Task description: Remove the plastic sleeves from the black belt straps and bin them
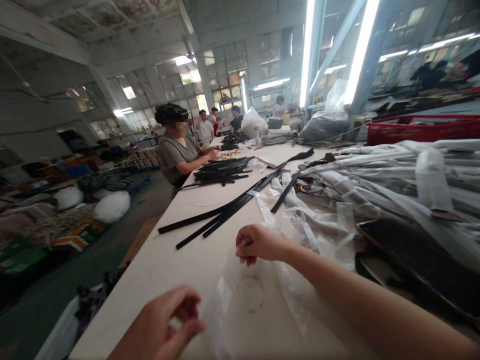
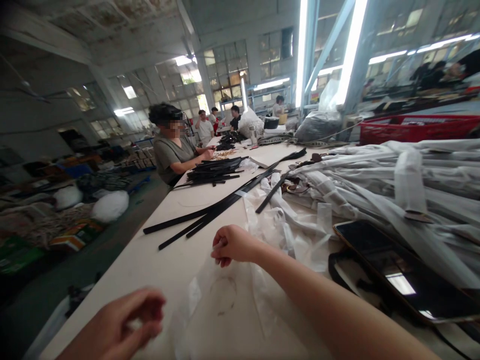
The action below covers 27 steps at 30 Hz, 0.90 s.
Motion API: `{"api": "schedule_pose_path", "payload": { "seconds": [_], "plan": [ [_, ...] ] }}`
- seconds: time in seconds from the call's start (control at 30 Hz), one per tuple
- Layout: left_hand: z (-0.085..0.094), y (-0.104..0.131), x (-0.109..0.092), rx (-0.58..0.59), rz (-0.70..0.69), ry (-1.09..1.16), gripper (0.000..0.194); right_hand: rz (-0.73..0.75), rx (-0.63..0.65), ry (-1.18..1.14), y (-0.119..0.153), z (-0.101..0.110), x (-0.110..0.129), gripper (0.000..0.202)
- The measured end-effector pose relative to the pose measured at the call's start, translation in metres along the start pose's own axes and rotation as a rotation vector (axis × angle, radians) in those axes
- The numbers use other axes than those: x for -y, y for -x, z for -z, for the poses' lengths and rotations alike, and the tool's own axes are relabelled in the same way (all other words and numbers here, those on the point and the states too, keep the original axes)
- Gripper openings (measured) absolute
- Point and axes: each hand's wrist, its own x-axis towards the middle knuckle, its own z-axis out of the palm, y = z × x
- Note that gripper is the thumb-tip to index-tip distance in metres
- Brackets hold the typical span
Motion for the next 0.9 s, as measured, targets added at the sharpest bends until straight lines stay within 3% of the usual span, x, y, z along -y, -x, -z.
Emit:
{"api": "schedule_pose_path", "payload": {
  "seconds": [0.07,0.13,0.2,0.3,0.37,0.47,0.57,0.63,0.77,0.9],
  "plan": [
    [-0.008,-0.037,-0.011,-0.008,-0.04,0.125,0.041,0.028,0.025,-0.037,0.001,-0.009,0.0,0.028],
    [-0.023,-0.075,-0.017,0.107,-0.055,0.274,0.053,0.055,0.002,-0.056,0.002,-0.015,-0.002,0.036],
    [-0.041,-0.106,-0.015,0.229,-0.053,0.397,0.05,0.055,-0.061,-0.048,0.0,-0.017,-0.007,0.038],
    [-0.058,-0.132,-0.002,0.238,-0.058,0.515,0.041,-0.003,-0.139,0.016,-0.006,-0.009,-0.017,0.031],
    [-0.053,-0.139,0.009,0.187,-0.078,0.569,0.038,0.025,-0.241,0.177,-0.01,-0.001,-0.02,0.025],
    [-0.019,-0.147,0.029,0.005,-0.103,0.609,0.039,0.161,-0.371,0.623,-0.018,0.006,-0.017,0.017],
    [0.02,-0.158,0.05,-0.201,-0.091,0.631,0.043,0.229,-0.21,0.969,-0.037,0.0,-0.005,0.036],
    [0.032,-0.164,0.061,-0.264,-0.076,0.636,0.044,0.24,-0.075,1.062,-0.055,-0.009,0.003,0.057],
    [0.023,-0.167,0.065,-0.275,-0.073,0.617,0.042,0.247,0.035,1.122,-0.08,-0.022,0.008,0.06],
    [0.011,-0.164,0.057,-0.251,-0.111,0.615,0.039,0.402,0.047,1.096,-0.065,-0.017,0.001,0.048]
  ]
}}
